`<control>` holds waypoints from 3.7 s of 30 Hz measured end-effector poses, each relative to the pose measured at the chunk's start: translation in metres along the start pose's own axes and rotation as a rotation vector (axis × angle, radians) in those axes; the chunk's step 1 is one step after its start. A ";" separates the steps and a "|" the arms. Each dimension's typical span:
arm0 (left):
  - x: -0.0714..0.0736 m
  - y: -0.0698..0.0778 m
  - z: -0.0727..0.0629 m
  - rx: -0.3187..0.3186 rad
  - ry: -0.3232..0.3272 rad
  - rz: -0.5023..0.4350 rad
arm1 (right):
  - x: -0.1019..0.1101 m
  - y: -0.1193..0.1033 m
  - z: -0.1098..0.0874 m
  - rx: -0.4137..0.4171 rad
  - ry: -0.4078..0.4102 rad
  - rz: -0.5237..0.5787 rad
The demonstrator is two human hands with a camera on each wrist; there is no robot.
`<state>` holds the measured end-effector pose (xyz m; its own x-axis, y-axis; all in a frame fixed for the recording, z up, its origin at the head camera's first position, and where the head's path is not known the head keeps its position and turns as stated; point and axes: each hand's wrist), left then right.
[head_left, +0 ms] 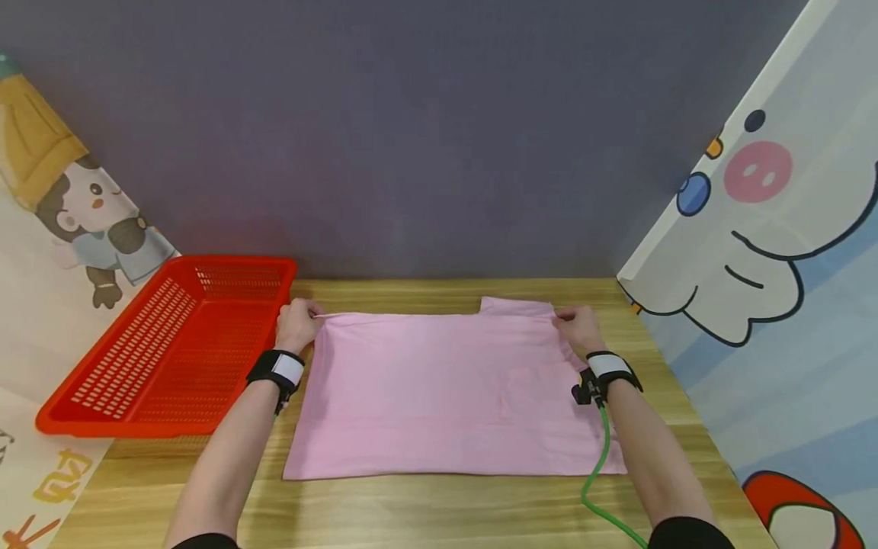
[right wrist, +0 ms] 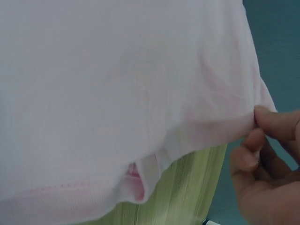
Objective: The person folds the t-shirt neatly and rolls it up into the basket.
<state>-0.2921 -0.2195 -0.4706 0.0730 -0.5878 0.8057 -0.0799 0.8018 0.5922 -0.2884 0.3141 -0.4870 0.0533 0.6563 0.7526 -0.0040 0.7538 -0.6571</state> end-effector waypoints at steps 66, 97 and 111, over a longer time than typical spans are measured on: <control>-0.034 -0.005 -0.058 -0.198 -0.470 0.025 | 0.002 -0.025 -0.028 -0.019 -0.113 0.380; -0.035 -0.006 -0.059 -0.185 -0.476 -0.003 | 0.013 0.023 -0.102 -0.021 -0.101 0.005; -0.035 -0.005 -0.064 -0.184 -0.468 -0.012 | -0.002 0.009 -0.069 -0.247 -0.246 -0.005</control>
<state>-0.2310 -0.1965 -0.5029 -0.3843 -0.5487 0.7425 0.0984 0.7753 0.6239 -0.2194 0.3172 -0.4977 -0.1898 0.6631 0.7241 0.2389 0.7465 -0.6210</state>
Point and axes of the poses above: each hand's wrist, its own z-axis towards the middle knuckle, its own x-axis out of the back of the hand, y = z × x, and after that the axes turned 4 degrees about -y, right-handed
